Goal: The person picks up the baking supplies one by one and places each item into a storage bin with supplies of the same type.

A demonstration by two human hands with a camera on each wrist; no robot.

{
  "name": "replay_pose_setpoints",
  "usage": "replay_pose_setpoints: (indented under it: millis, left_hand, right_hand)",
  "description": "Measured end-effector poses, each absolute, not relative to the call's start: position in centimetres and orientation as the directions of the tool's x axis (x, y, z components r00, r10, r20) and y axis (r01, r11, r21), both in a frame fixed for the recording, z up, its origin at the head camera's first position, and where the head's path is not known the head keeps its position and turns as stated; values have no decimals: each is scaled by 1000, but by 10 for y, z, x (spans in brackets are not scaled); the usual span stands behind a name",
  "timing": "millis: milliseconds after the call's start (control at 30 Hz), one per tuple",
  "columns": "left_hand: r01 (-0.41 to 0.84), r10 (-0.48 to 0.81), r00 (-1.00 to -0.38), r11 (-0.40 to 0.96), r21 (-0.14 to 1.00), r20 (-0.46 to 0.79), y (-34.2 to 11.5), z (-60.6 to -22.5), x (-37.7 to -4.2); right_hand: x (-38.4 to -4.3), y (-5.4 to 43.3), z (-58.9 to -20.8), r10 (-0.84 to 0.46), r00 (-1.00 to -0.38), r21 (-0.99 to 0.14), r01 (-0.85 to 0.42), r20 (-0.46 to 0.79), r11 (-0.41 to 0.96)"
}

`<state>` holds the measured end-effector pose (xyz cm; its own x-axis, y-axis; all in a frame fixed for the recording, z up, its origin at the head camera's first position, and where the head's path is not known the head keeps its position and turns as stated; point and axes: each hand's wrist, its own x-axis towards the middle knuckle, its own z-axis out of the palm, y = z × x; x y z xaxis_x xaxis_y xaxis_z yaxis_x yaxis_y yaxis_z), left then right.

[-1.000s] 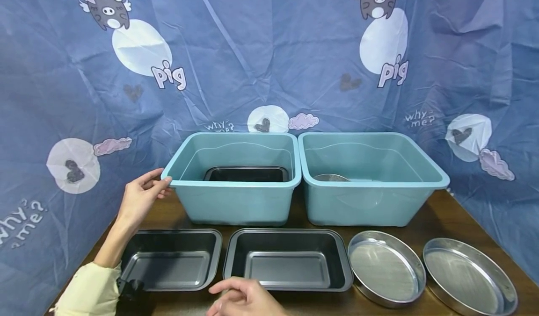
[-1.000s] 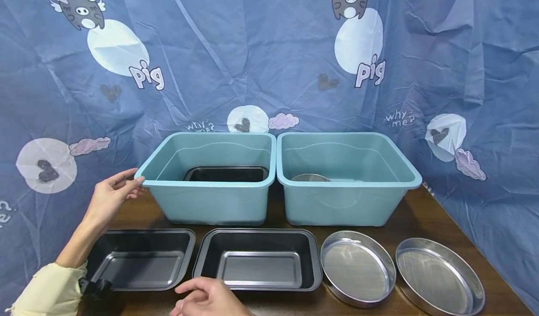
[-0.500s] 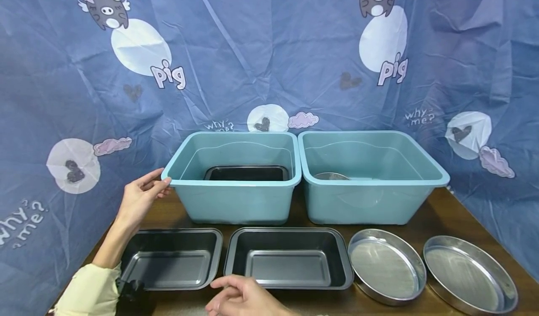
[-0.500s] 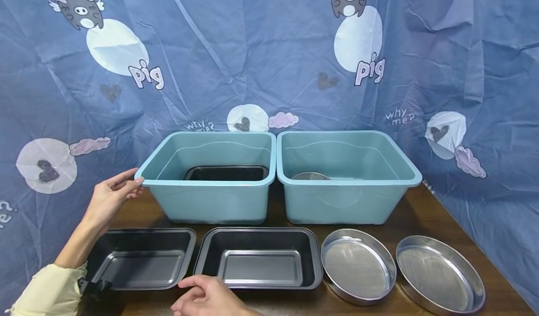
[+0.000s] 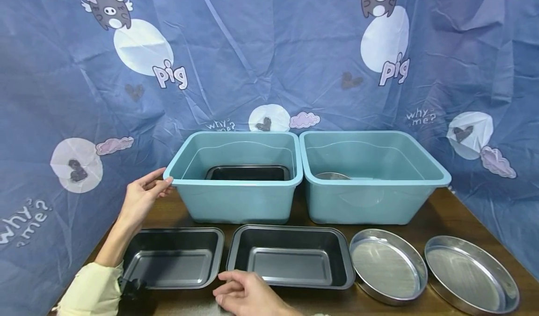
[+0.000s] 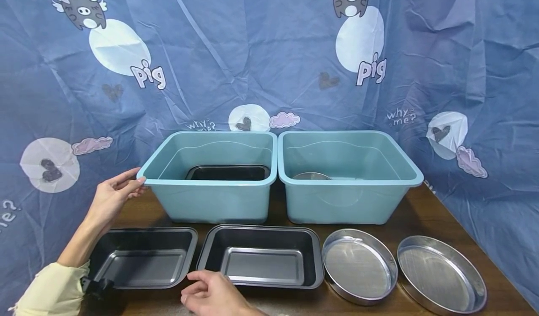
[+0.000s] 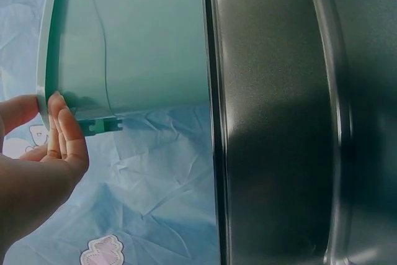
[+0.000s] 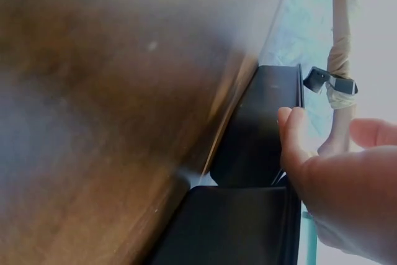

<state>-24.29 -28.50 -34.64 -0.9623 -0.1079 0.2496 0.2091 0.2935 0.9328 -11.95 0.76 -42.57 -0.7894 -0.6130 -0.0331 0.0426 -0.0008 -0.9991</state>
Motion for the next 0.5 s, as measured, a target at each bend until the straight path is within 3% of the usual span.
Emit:
replay_pose_setpoints:
  millis: [200,500]
  left_hand:
    - [216,-117,-960,275,937,256,-284,-345,-242]
    - [204,-116,-963,276,939,244,-284,-345,-242]
  right_hand:
    - [-123,5,-426,-560,-828,-999,-43,19,29]
    - [-130,-2,-426,-519,-854,-995,-66,21,68]
